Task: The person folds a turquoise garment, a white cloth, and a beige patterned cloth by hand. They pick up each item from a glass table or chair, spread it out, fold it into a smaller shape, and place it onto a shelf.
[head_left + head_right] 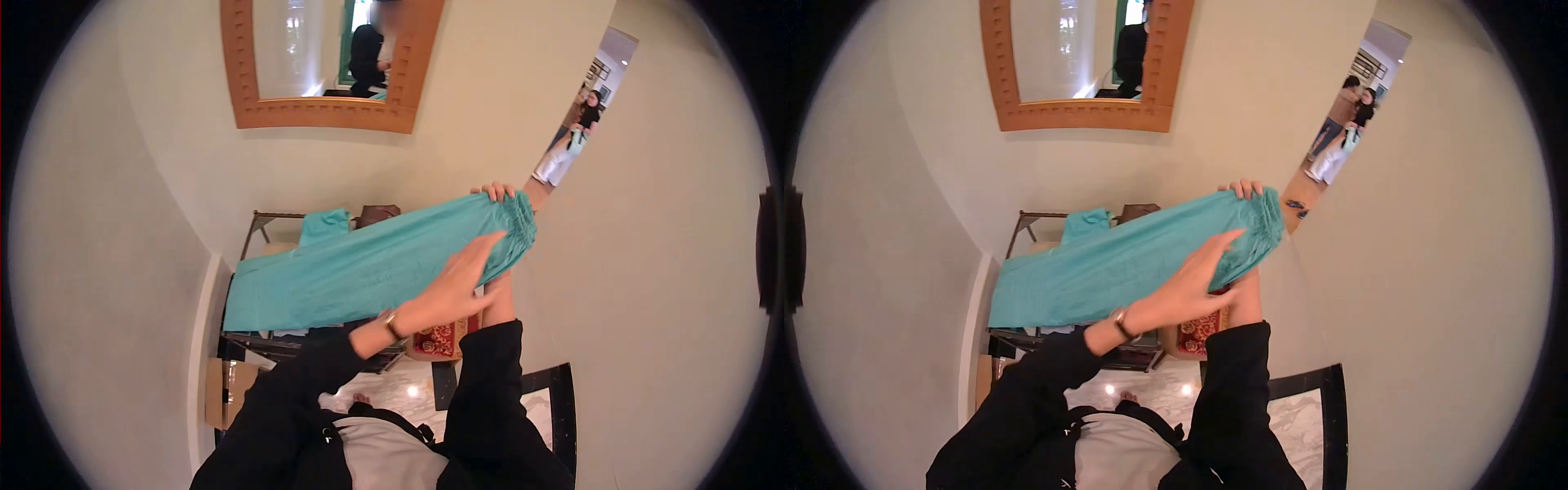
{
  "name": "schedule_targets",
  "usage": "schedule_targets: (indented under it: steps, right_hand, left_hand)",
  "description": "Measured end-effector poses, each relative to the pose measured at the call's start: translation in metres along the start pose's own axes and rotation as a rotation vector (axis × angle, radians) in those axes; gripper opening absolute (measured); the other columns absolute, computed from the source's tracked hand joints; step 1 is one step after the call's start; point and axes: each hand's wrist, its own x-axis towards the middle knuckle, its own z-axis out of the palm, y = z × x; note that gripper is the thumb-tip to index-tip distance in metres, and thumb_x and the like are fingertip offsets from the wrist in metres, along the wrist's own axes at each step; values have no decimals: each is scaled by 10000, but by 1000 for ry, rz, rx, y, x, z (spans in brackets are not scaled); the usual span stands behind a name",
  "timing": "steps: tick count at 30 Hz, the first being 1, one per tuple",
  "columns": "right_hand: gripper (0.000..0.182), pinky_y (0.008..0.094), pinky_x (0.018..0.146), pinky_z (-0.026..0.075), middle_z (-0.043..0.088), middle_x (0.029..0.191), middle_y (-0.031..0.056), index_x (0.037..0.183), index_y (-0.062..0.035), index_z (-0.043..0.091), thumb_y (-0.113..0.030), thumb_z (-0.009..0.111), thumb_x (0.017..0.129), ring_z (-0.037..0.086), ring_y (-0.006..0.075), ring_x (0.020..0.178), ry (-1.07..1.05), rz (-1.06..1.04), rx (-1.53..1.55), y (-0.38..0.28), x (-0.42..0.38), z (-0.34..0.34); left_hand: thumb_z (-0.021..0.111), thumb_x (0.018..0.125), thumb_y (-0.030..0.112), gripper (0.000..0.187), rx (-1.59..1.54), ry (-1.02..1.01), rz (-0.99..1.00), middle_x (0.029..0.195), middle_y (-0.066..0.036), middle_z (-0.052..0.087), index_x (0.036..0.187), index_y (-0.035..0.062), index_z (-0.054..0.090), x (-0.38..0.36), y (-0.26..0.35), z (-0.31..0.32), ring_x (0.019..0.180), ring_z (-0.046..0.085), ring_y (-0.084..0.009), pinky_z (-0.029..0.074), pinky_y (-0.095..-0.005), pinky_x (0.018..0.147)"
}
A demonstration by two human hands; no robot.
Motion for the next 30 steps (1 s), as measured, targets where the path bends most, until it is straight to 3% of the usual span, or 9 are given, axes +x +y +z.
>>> schedule_targets:
  steps: [1, 2, 5, 8, 14, 17, 24, 30]
  right_hand:
    - [95, 426, 1053, 286, 422, 856, -16, 985, -182, 470, -227, 432, 910, 455, 146, 915, 136, -27, -34, -9, -15, 15]
    - [82, 424, 1042, 299, 414, 842, -17, 974, -185, 467, -205, 435, 901, 454, 152, 884, 268, -61, -66, -18, -25, 25]
    - [74, 405, 1041, 293, 392, 825, -16, 955, -188, 450, -196, 429, 884, 443, 143, 863, 296, -134, 76, -50, -56, 20]
    - [72, 397, 1038, 290, 392, 818, -15, 949, -189, 449, -197, 409, 889, 445, 137, 858, 318, -216, 21, -72, -78, 18]
    - [92, 380, 1030, 278, 419, 803, -12, 926, -182, 481, -179, 394, 894, 470, 126, 841, 451, -216, -63, -118, -103, 23]
    - [104, 408, 1032, 293, 431, 833, -11, 957, -183, 478, -206, 403, 889, 468, 133, 878, 339, -227, -88, -145, -114, 14]
    - [112, 415, 1035, 289, 445, 837, -2, 963, -170, 483, -198, 415, 878, 480, 153, 878, 418, -220, -220, -201, -134, 23]
    - [101, 389, 1029, 281, 456, 821, 7, 954, -152, 487, -176, 430, 874, 481, 155, 867, 433, -229, -252, -236, -134, 32]
  left_hand:
    - [727, 748, 167, 868, 163, -21, 19, 1377, -236, 360, 1444, 62, 219, -19, -4, -1, 1281, 397, -360, 329, -429, 1057]
    - [735, 742, 181, 908, 228, -59, -76, 1425, -254, 263, 1460, 78, 189, -39, -12, 3, 1331, 286, -401, 249, -516, 1073]
    - [787, 691, 243, 1074, 512, -192, -351, 1510, -285, 48, 1502, 105, 98, -104, -41, 24, 1394, 68, -489, 91, -736, 1020]
    - [832, 622, 279, 1187, 595, -226, -550, 1520, -299, -3, 1514, 123, 64, -160, -83, 46, 1401, 14, -500, 53, -793, 961]
    - [852, 570, 299, 1238, 817, -327, -668, 1526, -296, -6, 1516, 129, 72, -209, -136, 42, 1402, 27, -498, 61, -794, 961]
    - [834, 583, 343, 1197, 849, -357, -627, 1528, -296, 7, 1514, 136, 110, -225, -148, 33, 1401, 32, -500, 64, -795, 962]
    - [746, 639, 498, 1118, 844, -444, -642, 1532, -290, 11, 1516, 162, 138, -269, -168, 23, 1398, 29, -507, 14, -793, 963]
    - [635, 690, 626, 1020, 871, -447, -523, 1540, -267, 63, 1503, 173, 218, -295, -180, 28, 1404, 48, -490, -10, -792, 961]
